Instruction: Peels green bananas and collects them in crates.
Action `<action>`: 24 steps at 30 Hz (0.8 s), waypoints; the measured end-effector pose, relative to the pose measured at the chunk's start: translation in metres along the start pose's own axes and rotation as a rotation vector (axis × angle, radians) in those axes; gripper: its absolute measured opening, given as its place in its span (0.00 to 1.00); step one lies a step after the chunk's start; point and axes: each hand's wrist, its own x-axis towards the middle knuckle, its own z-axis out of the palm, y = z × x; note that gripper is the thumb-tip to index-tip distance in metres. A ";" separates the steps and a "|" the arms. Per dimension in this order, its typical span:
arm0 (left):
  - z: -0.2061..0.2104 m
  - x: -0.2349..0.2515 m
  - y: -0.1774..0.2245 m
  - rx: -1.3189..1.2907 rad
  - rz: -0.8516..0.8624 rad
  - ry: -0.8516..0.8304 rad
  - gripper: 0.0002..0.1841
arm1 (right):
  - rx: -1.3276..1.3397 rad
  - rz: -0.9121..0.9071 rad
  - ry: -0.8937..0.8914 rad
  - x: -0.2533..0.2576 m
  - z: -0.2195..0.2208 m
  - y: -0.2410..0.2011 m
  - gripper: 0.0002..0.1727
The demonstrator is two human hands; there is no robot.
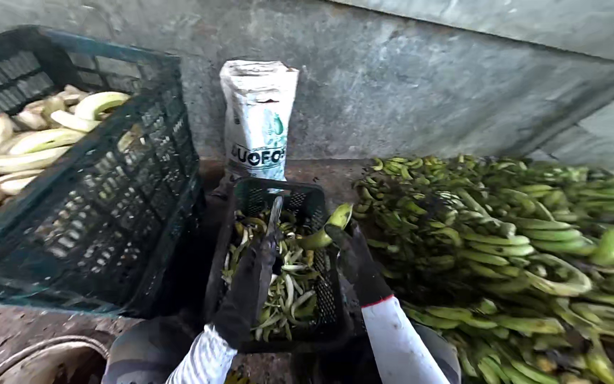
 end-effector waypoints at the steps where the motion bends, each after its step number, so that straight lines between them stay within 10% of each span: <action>1: 0.011 -0.009 -0.004 0.007 -0.040 -0.043 0.24 | 0.109 -0.037 0.012 -0.002 -0.004 -0.008 0.37; 5: 0.044 -0.024 -0.032 -0.041 -0.171 -0.138 0.24 | 0.155 -0.235 0.060 -0.011 -0.010 -0.023 0.38; 11: 0.074 -0.020 0.021 -0.361 0.117 -0.097 0.18 | 0.126 -0.280 0.080 -0.019 -0.011 -0.027 0.35; 17: 0.058 -0.011 -0.050 0.037 -0.488 -0.259 0.25 | 0.318 -0.195 -0.079 -0.013 -0.018 -0.050 0.33; 24: 0.031 0.008 0.035 0.736 0.051 -0.394 0.34 | 0.362 -0.090 -0.179 0.012 -0.034 -0.025 0.26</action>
